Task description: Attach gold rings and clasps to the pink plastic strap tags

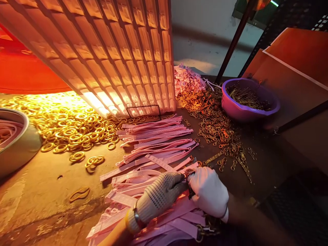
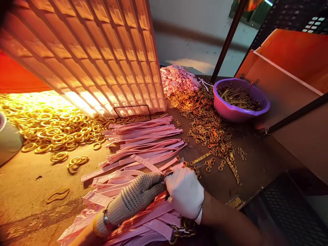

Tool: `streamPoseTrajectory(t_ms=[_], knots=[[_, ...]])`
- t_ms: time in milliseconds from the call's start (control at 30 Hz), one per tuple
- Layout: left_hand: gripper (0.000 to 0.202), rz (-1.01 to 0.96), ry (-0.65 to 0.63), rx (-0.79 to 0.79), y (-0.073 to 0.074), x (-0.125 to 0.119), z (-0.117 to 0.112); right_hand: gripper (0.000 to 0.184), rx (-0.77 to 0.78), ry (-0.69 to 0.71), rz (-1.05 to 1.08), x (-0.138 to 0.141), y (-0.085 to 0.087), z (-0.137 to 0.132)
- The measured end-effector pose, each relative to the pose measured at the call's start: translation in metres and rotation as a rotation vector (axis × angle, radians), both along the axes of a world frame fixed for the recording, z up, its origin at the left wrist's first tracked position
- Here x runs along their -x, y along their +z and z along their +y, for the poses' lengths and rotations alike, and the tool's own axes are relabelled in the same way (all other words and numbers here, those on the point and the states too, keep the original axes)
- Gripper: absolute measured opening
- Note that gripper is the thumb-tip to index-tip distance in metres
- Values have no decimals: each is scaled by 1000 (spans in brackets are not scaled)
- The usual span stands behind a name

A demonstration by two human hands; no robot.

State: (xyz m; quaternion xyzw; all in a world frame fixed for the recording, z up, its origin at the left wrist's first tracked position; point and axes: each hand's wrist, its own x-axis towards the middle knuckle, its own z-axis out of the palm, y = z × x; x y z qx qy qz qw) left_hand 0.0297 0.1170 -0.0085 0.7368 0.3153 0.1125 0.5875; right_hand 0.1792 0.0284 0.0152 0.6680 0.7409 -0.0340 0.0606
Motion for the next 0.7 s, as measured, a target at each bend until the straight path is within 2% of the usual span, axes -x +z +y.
streamPoseTrajectory(t_ms=[67,133,200,267,400,600,700], knots=[[35,2,7,55,-1,-2,-1,16,9,-29,28,-3,1,0],[40,28,32,233,-4,-1,-1,25,-3,-61,60,-8,4,0],[47,36,53,338,-6,-1,-1,37,-8,-41,95,-14,8,0],[52,27,66,341,-4,0,-1,43,19,-3,116,-19,10,2],[52,14,90,346,1,-1,-3,36,61,46,130,-25,6,11],[41,0,94,262,-6,-6,-5,23,109,217,85,-29,-7,16],[34,78,59,231,-3,-8,-1,19,92,275,84,-29,-7,18]])
